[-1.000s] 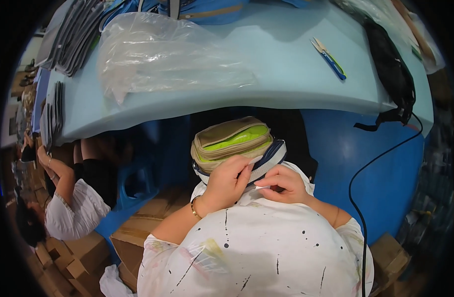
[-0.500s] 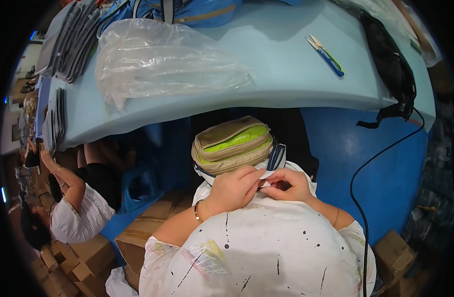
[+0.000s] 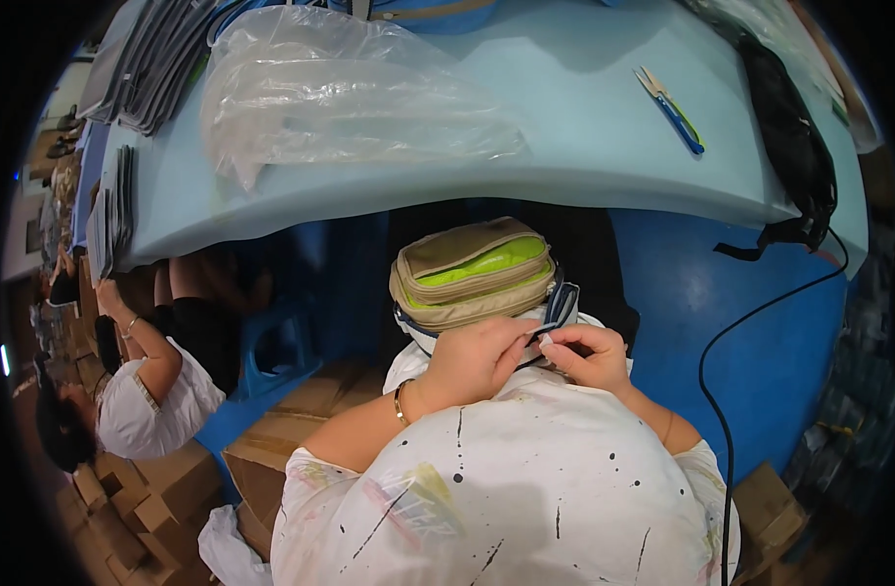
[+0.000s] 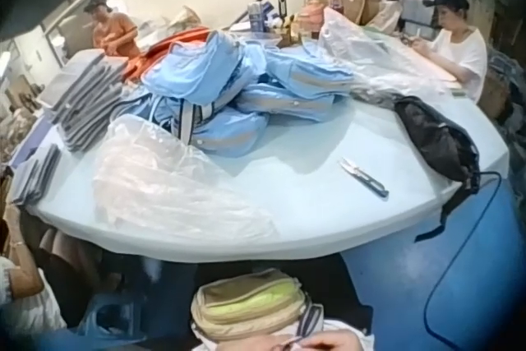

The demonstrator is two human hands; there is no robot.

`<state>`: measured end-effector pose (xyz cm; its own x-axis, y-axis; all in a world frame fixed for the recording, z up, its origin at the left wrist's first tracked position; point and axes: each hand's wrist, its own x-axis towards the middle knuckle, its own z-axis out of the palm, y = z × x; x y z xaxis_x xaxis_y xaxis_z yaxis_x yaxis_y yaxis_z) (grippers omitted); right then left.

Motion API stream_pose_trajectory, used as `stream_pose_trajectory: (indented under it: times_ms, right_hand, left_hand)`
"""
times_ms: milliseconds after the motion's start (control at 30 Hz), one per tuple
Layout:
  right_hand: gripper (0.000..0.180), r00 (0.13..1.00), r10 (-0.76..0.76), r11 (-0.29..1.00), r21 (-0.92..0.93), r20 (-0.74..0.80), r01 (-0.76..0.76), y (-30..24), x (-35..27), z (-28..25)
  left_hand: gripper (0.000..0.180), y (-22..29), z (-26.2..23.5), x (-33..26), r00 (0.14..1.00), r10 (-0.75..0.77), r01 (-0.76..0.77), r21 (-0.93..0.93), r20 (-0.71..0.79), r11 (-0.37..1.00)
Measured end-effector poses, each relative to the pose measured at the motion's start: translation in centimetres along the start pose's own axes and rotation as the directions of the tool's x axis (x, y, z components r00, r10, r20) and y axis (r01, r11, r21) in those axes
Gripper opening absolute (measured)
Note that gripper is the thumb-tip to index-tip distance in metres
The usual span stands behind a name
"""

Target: Checking, trimming, and packaging small pouches/bags in a manufacturing workshop.

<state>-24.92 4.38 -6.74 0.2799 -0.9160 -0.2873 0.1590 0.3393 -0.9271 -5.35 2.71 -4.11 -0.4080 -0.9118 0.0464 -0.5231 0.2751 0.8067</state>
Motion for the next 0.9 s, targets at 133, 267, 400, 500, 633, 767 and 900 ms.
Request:
stream_pose_trajectory:
  times_ms: [133, 267, 400, 500, 633, 767, 900]
  right_hand:
    - [0.011, 0.994, 0.108, 0.993, 0.052, -0.010, -0.107, -0.1, 0.5, 0.3]
    - [0.012, 0.992, 0.126, 0.991, 0.039, -0.011, -0.125, -0.8, 1.1, 0.7]
    - [0.013, 0.986, 0.168, 0.984, 0.060, 0.001, -0.168, -1.7, 1.7, 0.9]
    - [0.015, 0.982, 0.185, 0.982, 0.043, 0.033, -0.187, -1.7, 2.1, 0.8]
    - [0.015, 0.979, 0.196, 0.979, 0.045, 0.052, -0.199, -1.4, 2.0, 0.9]
    - [0.015, 0.984, 0.176, 0.980, 0.084, 0.041, -0.179, -0.9, 2.1, 0.8]
    - [0.014, 0.977, 0.208, 0.964, 0.158, 0.055, -0.214, -0.9, 2.2, 0.8]
  left_hand:
    - [0.020, -0.3, -0.3, 0.0, 0.984, -0.172, 0.176, -0.150, 0.039, 0.973]
    - [0.024, 0.0, 0.0, 0.4, 0.984, -0.170, 0.147, -0.273, -0.061, 0.951]
    - [0.026, 0.2, -0.7, 0.6, 0.976, -0.219, 0.213, -0.295, 0.012, 0.932]
    - [0.027, -0.2, -0.7, 0.8, 0.978, -0.205, 0.209, -0.307, 0.048, 0.928]
    - [0.031, -0.2, -0.8, 0.9, 0.997, -0.040, 0.025, -0.208, -0.067, 0.978]
    - [0.037, 0.3, -1.2, 1.0, 0.995, -0.095, 0.093, -0.172, -0.001, 0.981]
    - [0.039, -0.2, -0.6, 0.6, 0.998, 0.010, -0.019, -0.154, -0.057, 0.988]
